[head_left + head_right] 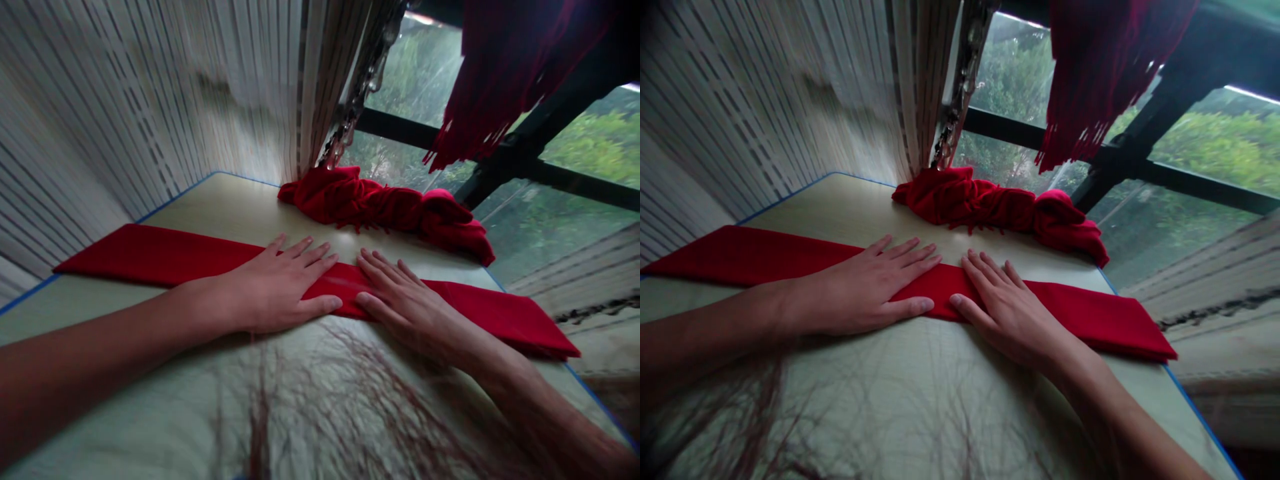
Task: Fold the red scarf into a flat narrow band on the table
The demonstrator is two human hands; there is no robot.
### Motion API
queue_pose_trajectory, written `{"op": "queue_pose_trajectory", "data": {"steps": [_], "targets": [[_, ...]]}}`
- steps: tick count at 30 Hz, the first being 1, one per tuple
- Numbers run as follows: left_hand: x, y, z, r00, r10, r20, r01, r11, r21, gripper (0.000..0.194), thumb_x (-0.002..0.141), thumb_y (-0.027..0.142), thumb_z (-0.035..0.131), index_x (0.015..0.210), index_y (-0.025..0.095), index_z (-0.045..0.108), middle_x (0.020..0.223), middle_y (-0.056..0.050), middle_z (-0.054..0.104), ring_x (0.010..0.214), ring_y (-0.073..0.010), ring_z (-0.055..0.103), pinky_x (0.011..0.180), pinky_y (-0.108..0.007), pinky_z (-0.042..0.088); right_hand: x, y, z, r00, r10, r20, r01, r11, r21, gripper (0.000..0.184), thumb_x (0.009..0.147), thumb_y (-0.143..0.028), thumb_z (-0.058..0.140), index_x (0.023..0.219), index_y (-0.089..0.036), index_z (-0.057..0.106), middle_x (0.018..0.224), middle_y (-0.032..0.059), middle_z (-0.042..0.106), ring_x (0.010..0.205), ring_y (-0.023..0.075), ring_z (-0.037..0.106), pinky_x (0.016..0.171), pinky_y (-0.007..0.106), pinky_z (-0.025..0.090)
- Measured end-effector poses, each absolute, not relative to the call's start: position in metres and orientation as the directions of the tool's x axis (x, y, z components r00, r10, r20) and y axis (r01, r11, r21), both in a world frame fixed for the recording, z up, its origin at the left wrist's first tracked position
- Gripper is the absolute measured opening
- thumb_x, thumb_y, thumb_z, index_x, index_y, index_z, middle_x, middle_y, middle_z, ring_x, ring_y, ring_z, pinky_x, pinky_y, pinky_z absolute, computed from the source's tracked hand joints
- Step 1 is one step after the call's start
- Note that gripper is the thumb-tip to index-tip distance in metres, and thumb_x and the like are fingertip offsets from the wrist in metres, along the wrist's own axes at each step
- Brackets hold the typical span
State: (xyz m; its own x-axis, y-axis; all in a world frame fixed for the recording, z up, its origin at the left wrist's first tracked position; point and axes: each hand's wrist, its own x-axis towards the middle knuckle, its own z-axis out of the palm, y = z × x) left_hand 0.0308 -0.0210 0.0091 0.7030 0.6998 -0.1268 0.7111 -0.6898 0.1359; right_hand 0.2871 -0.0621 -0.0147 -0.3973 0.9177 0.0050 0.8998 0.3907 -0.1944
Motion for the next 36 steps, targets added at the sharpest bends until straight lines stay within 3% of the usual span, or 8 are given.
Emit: {"op": "queue_pose_trajectory", "data": {"steps": [23, 36], "targets": [[0.0298, -0.0202, 0.0102, 0.704, 0.691, -0.164, 0.710, -0.689, 0.146, 0.081, 0.103, 0.074, 0.018, 0.168, 0.026, 0.013, 0.174, 0.000, 0.004, 0.162, -0.0271, 0.001, 0.129, -0.057, 0.003, 0.2923, -0.0646, -0.0110, -0.391, 0.920, -0.018, 0.902, 0.379, -0.208, 0.081, 0.104, -0.069, 0.026, 0.165, -0.016, 0.025, 0.172, 0.0123, 0.022, 0.159, 0.0277, 0.014, 0.130, 0.057, 0.012], [0.0296, -0.0197, 0.0083, 0.712, 0.680, -0.173, 0.702, -0.694, 0.161, 0.088, 0.101, 0.077, 0.018, 0.167, 0.019, 0.012, 0.174, -0.002, 0.003, 0.162, -0.0278, -0.002, 0.129, -0.054, 0.000, 0.2893, -0.0649, -0.0111, -0.370, 0.929, -0.016, 0.912, 0.360, -0.197, 0.083, 0.103, -0.070, 0.025, 0.165, -0.014, 0.027, 0.172, 0.0120, 0.023, 0.160, 0.0276, 0.013, 0.130, 0.055, 0.011]]}}
